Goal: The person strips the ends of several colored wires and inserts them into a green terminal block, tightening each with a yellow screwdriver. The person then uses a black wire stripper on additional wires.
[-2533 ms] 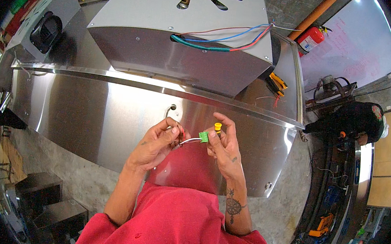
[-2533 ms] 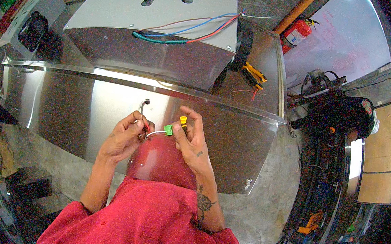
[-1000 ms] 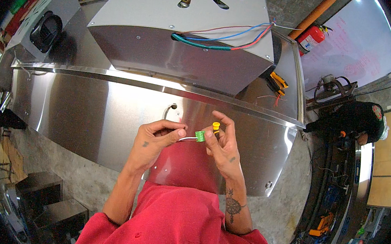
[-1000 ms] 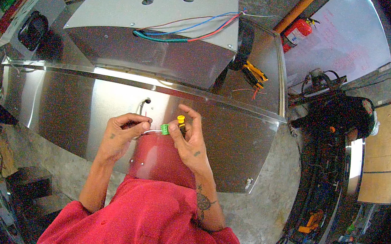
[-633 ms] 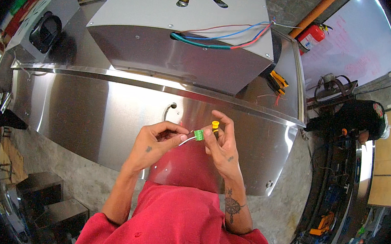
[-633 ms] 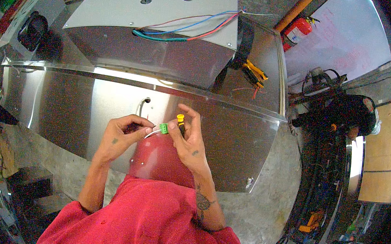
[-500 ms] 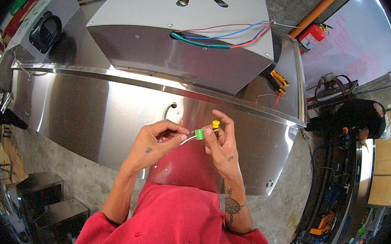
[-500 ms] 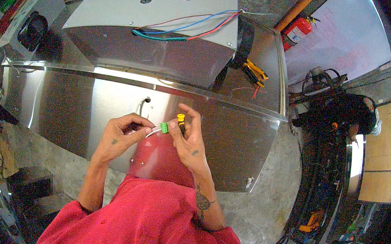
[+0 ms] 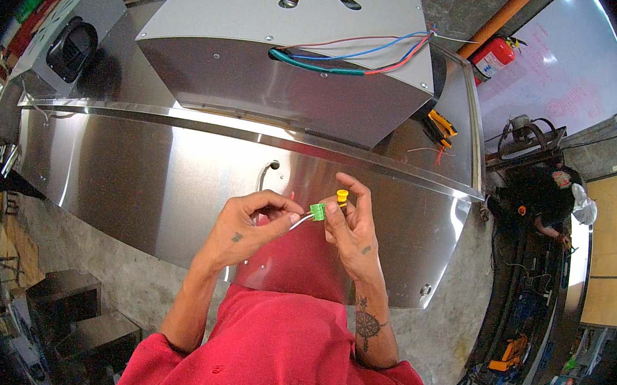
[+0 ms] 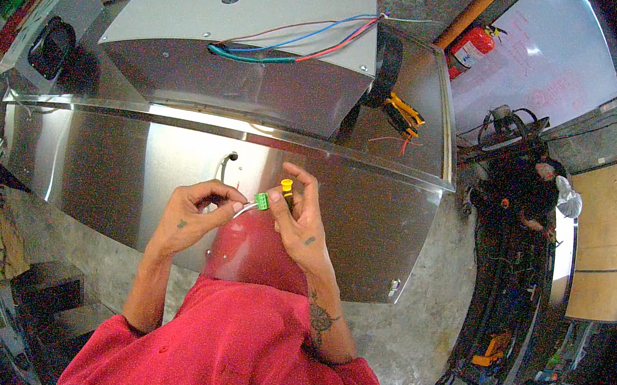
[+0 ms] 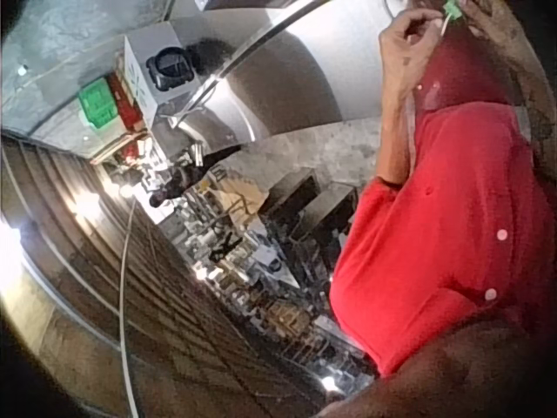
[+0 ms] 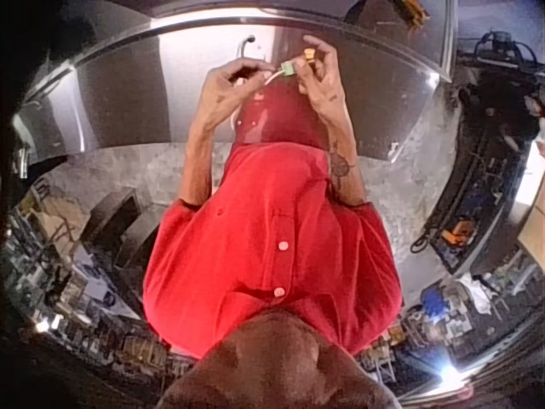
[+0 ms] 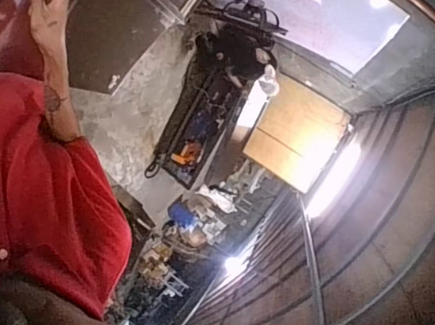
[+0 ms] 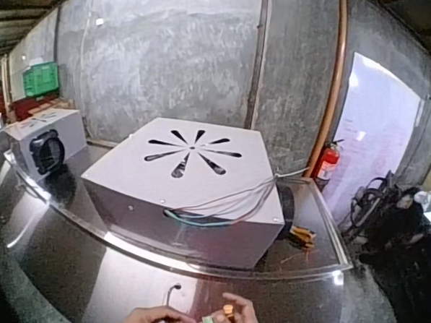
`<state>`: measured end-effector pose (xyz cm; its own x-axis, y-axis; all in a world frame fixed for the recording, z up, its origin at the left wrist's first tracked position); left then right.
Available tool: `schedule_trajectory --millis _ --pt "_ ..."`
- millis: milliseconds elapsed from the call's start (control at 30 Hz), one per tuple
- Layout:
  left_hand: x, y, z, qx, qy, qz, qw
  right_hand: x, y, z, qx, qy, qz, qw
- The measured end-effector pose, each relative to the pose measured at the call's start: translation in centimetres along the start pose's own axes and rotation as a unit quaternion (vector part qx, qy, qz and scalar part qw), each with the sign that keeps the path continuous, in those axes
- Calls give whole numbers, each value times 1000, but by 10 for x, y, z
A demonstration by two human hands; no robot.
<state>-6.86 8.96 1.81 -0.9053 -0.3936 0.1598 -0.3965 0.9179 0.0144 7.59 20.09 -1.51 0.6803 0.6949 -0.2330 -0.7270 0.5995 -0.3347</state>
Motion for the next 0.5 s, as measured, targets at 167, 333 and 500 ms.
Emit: schedule_trajectory --millis 167,333,500 --pt "-2 0 0 15 -21 3 1000 -2 -1 3 -1 5 7 1000" --pt "-3 -1 4 34 -40 -2 999 -1 -1 5 4 -6 7 1000" --pt "-3 -2 8 44 -53 2 998 -2 -2 4 -6 2 7 1000"
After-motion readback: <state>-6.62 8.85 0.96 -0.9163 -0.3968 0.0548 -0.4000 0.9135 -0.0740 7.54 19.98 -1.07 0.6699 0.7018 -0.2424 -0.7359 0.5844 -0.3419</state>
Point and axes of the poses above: each hand's wrist, its own y-axis towards the middle knuckle, its own x-axis out of the back of the hand, z = x × y, the point moved 10 cm from there along y, towards the middle knuckle, and after that the axes turned 10 degrees about -x, right-handed, at the moved point
